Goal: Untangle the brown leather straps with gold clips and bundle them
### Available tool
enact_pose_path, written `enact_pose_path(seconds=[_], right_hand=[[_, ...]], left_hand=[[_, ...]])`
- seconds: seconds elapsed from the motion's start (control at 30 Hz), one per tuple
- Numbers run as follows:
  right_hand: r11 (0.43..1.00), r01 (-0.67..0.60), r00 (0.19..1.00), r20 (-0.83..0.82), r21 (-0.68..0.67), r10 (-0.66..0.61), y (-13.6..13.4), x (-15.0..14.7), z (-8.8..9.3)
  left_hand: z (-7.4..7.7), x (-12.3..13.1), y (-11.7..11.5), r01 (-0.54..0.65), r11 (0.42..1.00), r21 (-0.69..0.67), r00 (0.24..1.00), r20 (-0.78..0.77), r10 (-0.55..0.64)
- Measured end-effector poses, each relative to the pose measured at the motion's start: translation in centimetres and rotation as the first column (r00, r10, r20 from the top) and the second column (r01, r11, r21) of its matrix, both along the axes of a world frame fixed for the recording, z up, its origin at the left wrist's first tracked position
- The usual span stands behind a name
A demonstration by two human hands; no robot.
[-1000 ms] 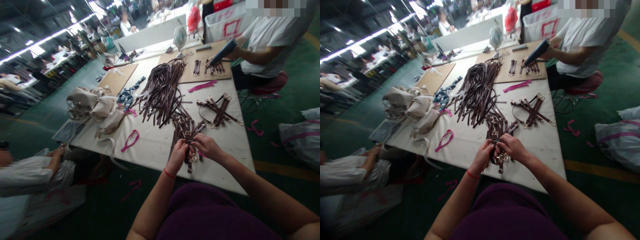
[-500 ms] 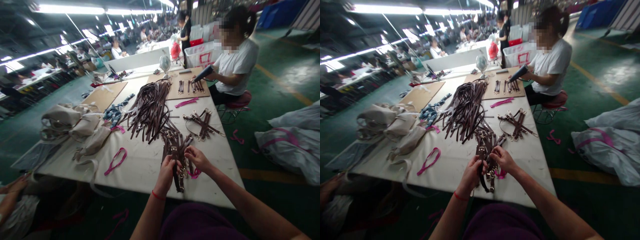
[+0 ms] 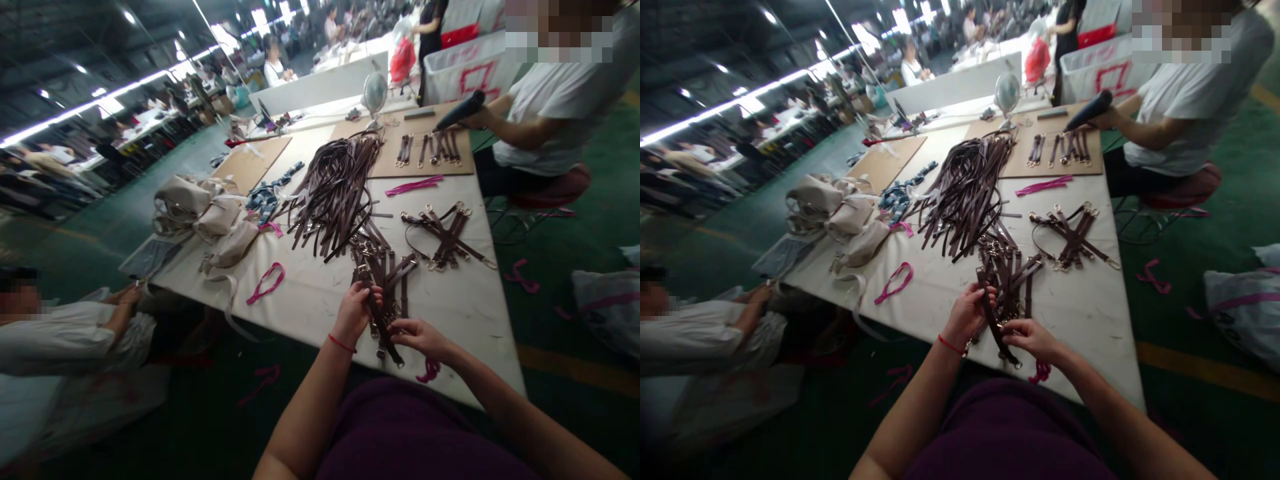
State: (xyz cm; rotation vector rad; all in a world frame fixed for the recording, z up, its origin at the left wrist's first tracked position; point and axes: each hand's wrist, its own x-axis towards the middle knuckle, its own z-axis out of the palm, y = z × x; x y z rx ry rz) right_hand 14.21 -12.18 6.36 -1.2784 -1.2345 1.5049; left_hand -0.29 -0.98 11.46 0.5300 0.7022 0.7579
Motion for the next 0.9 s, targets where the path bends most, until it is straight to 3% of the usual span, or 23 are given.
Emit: enact_pose_path(seconds=[0.1, 0.3, 0.37, 0.43, 0.5, 0.53, 0.7, 0.77, 0.9], right_hand=[[0.997, -0.077, 0.995, 0.072, 0.016, 0.075, -0.7, -0.5, -0.6], [0.999, -0.005, 0.979, 0.202, 0.052, -0.006, -1.0, -1.2, 0.2], [0.994, 0.005, 0.911, 0.408, 0.107, -0.049, -0.8, -1.3, 1.1], [0.987, 0.0, 0.769, 0.631, 0.158, -0.101, -0.6, -1.3, 1.8], [0.983, -0.008, 0.652, 0.746, 0.185, -0.135, -0.5, -1.1, 2.3], [0.981, -0.014, 0.633, 0.761, 0.193, -0.141, -0.6, -1.0, 2.4], [0.976, -0.02, 0.793, 0.598, 0.219, -0.118, -0.7, 0.5, 2.9], [0.964, 0.062, 0.836, 0.514, 0.259, -0.192, -0.4, 1.2, 3.3], [0.896, 0.242, 0.825, 0.407, 0.371, -0.391, 1.5, 1.5, 5.0]], left_hand=[[-0.1, -0.4, 0.5, -0.021, 0.999, -0.028, 0.999, 0.047, 0.023], [-0.7, -1.2, 1.1, -0.102, 0.982, -0.157, 0.988, 0.095, 0.118], [-0.8, -1.3, 0.9, -0.091, 0.98, -0.175, 0.991, 0.081, 0.107], [-0.8, -1.3, 0.6, -0.076, 0.986, -0.151, 0.992, 0.089, 0.09], [-0.7, -1.3, 0.5, -0.073, 0.991, -0.112, 0.99, 0.111, 0.085], [-0.6, -1.4, 0.6, -0.074, 0.993, -0.097, 0.989, 0.121, 0.086], [0.1, -2.2, 1.0, -0.052, 0.997, -0.06, 0.98, 0.19, 0.062], [0.3, -2.4, 1.0, -0.023, 0.999, -0.024, 0.98, 0.195, 0.028], [0.5, -2.0, 0.0, 0.098, 0.993, 0.06, 0.992, 0.079, -0.103]])
